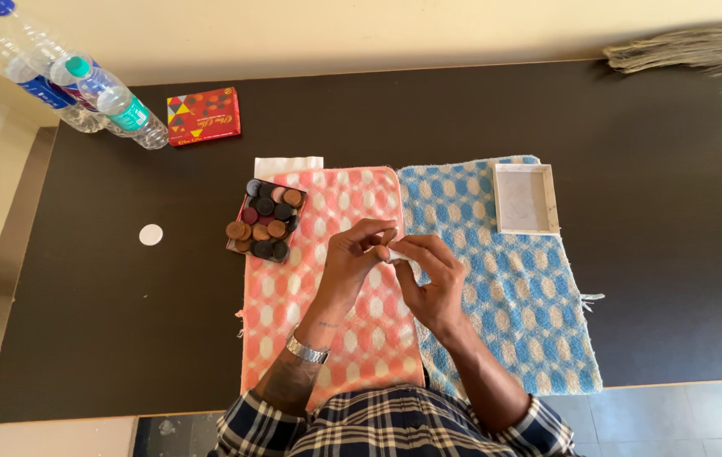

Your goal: The person wipes small circular objects with a cloth and places them into a white box.

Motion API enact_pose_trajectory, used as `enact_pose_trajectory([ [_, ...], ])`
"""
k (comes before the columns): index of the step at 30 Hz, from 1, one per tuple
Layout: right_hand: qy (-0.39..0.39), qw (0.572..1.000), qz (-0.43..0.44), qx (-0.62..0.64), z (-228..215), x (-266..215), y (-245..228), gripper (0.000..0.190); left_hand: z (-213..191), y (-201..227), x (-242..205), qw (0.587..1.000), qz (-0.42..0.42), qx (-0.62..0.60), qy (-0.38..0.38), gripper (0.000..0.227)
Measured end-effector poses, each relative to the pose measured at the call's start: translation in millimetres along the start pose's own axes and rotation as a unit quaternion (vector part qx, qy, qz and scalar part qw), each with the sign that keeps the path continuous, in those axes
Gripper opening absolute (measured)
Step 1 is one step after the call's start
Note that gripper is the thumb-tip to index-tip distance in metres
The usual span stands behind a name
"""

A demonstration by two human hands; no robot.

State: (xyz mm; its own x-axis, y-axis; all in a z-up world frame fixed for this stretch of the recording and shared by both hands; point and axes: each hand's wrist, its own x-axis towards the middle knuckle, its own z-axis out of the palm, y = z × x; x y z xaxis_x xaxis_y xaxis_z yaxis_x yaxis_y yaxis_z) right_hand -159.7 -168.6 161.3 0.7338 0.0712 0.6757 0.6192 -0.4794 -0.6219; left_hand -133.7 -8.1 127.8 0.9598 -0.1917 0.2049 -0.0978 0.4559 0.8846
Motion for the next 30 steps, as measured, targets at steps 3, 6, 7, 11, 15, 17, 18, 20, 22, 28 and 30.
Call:
enact_pose_trajectory([
  [3,0.032,0.999,-0.012,-0.012,-1,2,4,0.022,0,0,0,0.997,-0.063,-0.022,-0.029,0.047],
  [6,0.034,0.999,0.009,-0.027,-1,2,9,0.022,1,0,1,0.999,-0.035,-0.032,-0.025,0.045],
  [7,0.029,0.999,0.019,-0.031,-1,1,10,0.023,1,0,2,0.999,-0.028,-0.037,-0.019,0.045],
  [11,-0.003,0.999,-0.019,-0.028,4,-3,17,0.022,-3,2,5,1.0,-0.019,-0.022,0.007,0.042],
  [15,0.03,0.998,-0.036,-0.039,3,3,32,0.016,-3,0,10,0.998,-0.055,-0.015,-0.022,0.044],
  [17,0.039,0.998,-0.021,-0.041,3,8,38,0.015,-1,-2,11,0.999,-0.038,-0.004,-0.017,0.044],
  [18,0.035,0.999,-0.018,-0.035,5,10,39,0.016,-1,-3,12,0.999,-0.029,0.001,-0.014,0.044],
  [20,0.013,0.999,-0.016,-0.025,8,13,37,0.017,-4,-3,17,0.999,-0.024,0.009,0.022,0.045],
  [22,-0.023,0.999,-0.018,-0.016,14,14,32,0.018,-10,-2,26,0.999,-0.016,0.009,0.036,0.046],
  [28,0.024,0.999,-0.025,-0.032,15,29,26,0.015,-15,0,40,0.999,-0.02,-0.024,-0.007,0.048],
  [30,0.048,0.998,0.006,-0.028,13,32,27,0.016,-12,-1,38,0.999,-0.025,-0.011,-0.016,0.049],
])
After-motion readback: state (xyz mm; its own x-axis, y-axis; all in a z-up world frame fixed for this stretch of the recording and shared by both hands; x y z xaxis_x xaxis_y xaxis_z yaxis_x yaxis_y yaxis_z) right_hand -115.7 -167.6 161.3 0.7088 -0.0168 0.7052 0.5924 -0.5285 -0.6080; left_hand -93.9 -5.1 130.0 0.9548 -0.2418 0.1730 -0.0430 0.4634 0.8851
